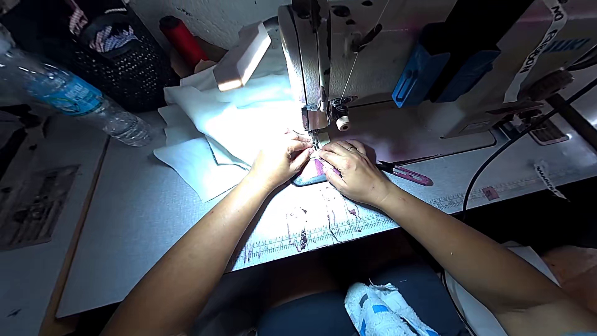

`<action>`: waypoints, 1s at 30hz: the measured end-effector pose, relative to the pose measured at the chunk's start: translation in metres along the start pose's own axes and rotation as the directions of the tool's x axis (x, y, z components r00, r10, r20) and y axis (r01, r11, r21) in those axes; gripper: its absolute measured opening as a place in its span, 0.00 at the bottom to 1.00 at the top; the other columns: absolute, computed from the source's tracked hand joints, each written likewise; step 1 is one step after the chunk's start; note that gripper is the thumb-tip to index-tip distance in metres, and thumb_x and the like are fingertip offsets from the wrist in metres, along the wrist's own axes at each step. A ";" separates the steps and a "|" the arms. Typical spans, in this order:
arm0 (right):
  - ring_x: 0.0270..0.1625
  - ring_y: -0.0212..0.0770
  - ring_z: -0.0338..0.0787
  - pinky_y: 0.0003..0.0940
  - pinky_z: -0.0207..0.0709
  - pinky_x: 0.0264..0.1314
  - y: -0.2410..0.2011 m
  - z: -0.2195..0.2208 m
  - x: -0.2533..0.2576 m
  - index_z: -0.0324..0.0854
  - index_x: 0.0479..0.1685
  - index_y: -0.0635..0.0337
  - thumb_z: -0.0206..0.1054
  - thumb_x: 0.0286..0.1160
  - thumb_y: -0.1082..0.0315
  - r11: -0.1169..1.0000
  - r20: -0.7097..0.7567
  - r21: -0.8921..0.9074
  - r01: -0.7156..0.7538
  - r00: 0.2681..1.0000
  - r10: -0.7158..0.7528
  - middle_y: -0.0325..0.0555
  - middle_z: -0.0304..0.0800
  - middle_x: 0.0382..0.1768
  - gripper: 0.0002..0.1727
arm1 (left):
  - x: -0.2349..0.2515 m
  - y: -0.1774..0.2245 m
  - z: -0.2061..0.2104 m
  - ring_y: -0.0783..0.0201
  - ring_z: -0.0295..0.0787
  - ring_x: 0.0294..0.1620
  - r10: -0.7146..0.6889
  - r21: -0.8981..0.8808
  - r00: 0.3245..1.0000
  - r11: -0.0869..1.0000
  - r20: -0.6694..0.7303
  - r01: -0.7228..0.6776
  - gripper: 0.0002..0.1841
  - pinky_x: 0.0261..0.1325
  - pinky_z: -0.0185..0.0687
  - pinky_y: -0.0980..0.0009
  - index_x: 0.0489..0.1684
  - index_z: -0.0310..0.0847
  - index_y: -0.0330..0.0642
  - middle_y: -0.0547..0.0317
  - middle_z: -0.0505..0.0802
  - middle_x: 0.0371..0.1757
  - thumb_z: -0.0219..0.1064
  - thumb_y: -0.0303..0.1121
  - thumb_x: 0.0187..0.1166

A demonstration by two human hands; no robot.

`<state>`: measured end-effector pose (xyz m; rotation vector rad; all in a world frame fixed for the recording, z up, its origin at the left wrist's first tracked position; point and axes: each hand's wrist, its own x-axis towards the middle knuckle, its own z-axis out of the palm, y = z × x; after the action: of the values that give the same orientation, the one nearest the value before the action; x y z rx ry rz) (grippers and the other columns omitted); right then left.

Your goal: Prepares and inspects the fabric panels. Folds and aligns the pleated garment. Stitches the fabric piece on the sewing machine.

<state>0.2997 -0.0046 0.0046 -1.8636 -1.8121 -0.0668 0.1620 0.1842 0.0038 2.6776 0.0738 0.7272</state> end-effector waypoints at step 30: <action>0.96 0.58 0.49 0.51 0.45 0.96 0.122 -0.116 -0.142 0.51 0.95 0.62 0.51 0.86 0.62 0.782 -0.488 -0.247 -0.572 0.771 0.410 0.65 0.51 0.92 0.36 | 0.007 0.000 -0.002 0.56 0.89 0.61 -0.044 -0.006 0.999 0.999 -0.003 0.044 0.15 0.66 0.79 0.57 0.47 0.96 0.43 0.55 0.96 0.54 0.63 0.39 0.83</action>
<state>0.4389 -0.1754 0.0073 -2.3361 -1.0126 -0.6132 0.1665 0.1862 0.0086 2.6603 0.1304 0.7167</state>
